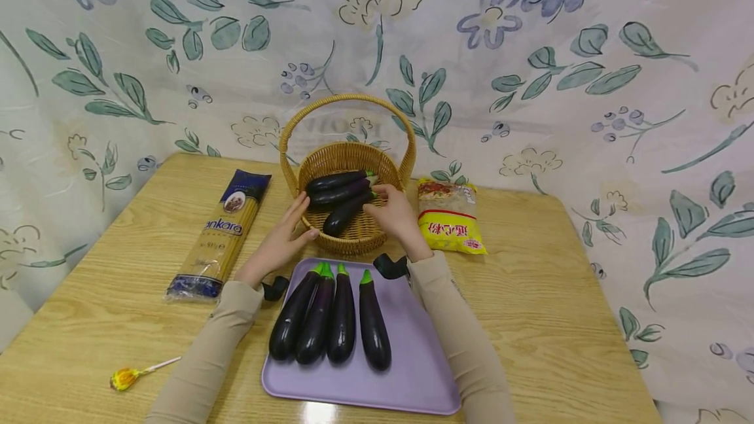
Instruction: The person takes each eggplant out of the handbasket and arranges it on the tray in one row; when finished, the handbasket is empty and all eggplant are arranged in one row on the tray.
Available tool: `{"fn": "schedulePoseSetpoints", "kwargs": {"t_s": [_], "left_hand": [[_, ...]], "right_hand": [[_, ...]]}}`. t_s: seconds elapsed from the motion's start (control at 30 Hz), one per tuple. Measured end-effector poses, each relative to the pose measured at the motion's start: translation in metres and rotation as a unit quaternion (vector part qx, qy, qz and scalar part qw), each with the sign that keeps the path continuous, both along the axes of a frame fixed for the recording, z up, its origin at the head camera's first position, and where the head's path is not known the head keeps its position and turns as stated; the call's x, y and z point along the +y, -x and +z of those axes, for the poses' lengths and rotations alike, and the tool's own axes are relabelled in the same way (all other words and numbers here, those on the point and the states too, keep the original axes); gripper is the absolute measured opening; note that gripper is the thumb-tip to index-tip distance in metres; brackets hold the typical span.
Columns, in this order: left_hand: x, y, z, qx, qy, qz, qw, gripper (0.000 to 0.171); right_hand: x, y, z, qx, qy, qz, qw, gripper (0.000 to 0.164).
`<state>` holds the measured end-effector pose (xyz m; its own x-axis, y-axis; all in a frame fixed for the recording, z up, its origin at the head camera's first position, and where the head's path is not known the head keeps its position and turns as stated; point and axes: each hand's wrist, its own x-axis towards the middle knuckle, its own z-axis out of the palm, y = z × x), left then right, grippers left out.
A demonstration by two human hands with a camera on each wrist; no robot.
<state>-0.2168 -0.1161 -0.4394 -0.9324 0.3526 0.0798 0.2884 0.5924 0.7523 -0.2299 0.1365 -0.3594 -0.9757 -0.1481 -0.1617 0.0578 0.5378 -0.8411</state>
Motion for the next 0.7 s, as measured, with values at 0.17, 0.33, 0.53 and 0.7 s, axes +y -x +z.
{"fn": "schedulePoseSetpoints", "kwargs": {"t_s": [0.17,0.33,0.53,0.7], "left_hand": [[0.000,0.000,0.000,-0.003,-0.001,0.001,1.0000,0.079],[0.000,-0.001,0.001,-0.004,0.003,0.000,1.0000,0.078],[0.000,-0.001,0.002,-0.005,0.003,-0.002,1.0000,0.079],[0.000,-0.001,0.001,-0.005,0.002,0.000,1.0000,0.079]], "right_hand": [[-0.004,0.010,-0.001,-0.015,-0.007,0.001,1.000,0.053],[-0.008,0.015,-0.001,-0.031,-0.009,0.000,0.999,0.053],[-0.012,0.022,-0.004,-0.053,0.002,0.005,0.999,0.052],[-0.014,0.025,-0.007,-0.064,0.009,0.000,0.998,0.054]]}}
